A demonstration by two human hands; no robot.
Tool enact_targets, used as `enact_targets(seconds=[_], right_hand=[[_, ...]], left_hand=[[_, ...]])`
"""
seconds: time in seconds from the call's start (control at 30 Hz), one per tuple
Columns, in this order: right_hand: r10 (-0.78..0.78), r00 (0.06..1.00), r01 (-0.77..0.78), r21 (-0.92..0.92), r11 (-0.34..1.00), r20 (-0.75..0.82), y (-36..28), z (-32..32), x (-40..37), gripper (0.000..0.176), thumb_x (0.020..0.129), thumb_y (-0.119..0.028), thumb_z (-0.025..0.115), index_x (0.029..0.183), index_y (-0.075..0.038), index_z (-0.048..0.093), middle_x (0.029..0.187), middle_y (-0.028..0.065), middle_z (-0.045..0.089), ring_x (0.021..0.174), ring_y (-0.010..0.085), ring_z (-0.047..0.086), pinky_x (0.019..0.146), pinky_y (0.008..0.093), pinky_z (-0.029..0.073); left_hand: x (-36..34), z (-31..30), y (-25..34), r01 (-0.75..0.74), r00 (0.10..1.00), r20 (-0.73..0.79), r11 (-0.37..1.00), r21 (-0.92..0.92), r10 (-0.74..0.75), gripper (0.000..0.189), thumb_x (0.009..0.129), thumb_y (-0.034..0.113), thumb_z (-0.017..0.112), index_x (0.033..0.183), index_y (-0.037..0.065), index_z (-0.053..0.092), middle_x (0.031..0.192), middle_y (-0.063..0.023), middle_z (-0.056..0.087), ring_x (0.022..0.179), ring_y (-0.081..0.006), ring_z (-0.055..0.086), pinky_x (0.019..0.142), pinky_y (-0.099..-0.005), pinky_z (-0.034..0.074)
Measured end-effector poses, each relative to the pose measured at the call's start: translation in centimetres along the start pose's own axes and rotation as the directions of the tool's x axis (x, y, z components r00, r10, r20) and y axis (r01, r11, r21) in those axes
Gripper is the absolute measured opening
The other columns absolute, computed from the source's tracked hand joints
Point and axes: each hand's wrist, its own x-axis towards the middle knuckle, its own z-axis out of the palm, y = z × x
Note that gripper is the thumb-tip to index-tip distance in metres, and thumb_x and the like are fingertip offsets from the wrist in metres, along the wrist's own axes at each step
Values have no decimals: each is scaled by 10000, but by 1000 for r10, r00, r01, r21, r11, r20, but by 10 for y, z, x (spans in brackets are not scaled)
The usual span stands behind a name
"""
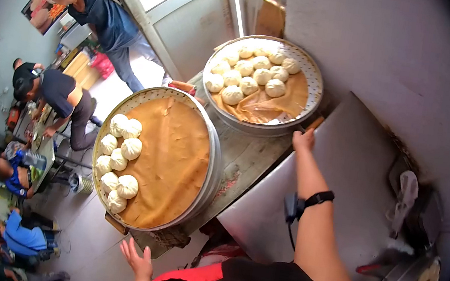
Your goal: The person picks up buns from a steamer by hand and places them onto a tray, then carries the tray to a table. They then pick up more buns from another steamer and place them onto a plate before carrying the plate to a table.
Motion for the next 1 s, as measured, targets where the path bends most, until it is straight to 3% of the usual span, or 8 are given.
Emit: enact_targets(seconds=[0.17,0.23,0.3,0.33,0.43,0.6,0.73,1.0], right_hand=[[128,991,-130,-310,942,-29,-36,14,50,574,785,-234,533,1303,-39,381,1294,229,453,1194,372,438,1049,390,306],[238,883,-117,300,947,-405,-42,33,53,481,882,-193,403,1336,-40,356,1335,233,402,1280,358,338,1077,397,253],[260,900,-153,306,940,-349,-30,45,64,451,910,-183,357,1329,-17,360,1341,245,387,1287,360,323,1086,395,240],[101,828,-164,-68,984,-551,-3,70,86,502,795,-206,569,1245,-38,423,1297,206,434,1232,359,393,1028,386,330],[154,981,-130,186,974,-121,-16,29,58,601,750,-244,650,1256,11,449,1296,201,479,1193,313,465,966,383,395],[149,988,-152,411,899,41,17,37,80,639,790,-209,496,1360,32,334,1447,202,275,1336,310,275,1094,364,240],[391,911,-395,541,743,128,-13,53,87,1033,674,-706,552,1428,-69,246,1519,126,4,1392,226,119,1111,370,189],[166,967,-246,558,792,191,-33,32,71,885,655,-593,666,1255,26,467,1232,174,506,1059,271,539,895,384,453]], left_hand=[[-53,4,-26,313,948,-65,950,-9,-313,637,782,210,649,1330,28,380,1441,-266,204,1352,-395,172,1080,-478,185],[-70,7,-28,402,914,-50,916,-20,-402,616,807,221,633,1335,39,373,1446,-247,203,1346,-387,190,1073,-452,202],[-79,10,-21,449,890,-62,892,-50,-451,631,799,229,639,1334,34,369,1444,-250,203,1347,-382,187,1073,-446,203],[-83,10,-19,469,878,-69,881,-63,-473,638,795,234,642,1334,31,367,1442,-252,203,1347,-380,186,1074,-443,203],[-92,19,-32,494,869,-19,869,4,-494,677,773,248,659,1339,29,358,1444,-255,191,1344,-395,178,1073,-466,194],[-27,29,32,153,984,-109,978,143,-138,730,724,270,691,1331,35,362,1438,-257,191,1340,-419,153,1073,-512,167],[42,49,79,-305,950,26,901,308,312,869,607,368,783,1335,109,385,1427,-228,228,1347,-405,151,1070,-558,135],[66,70,102,-430,901,112,825,367,420,940,543,403,806,1352,172,389,1429,-174,275,1351,-388,175,1067,-583,121]])
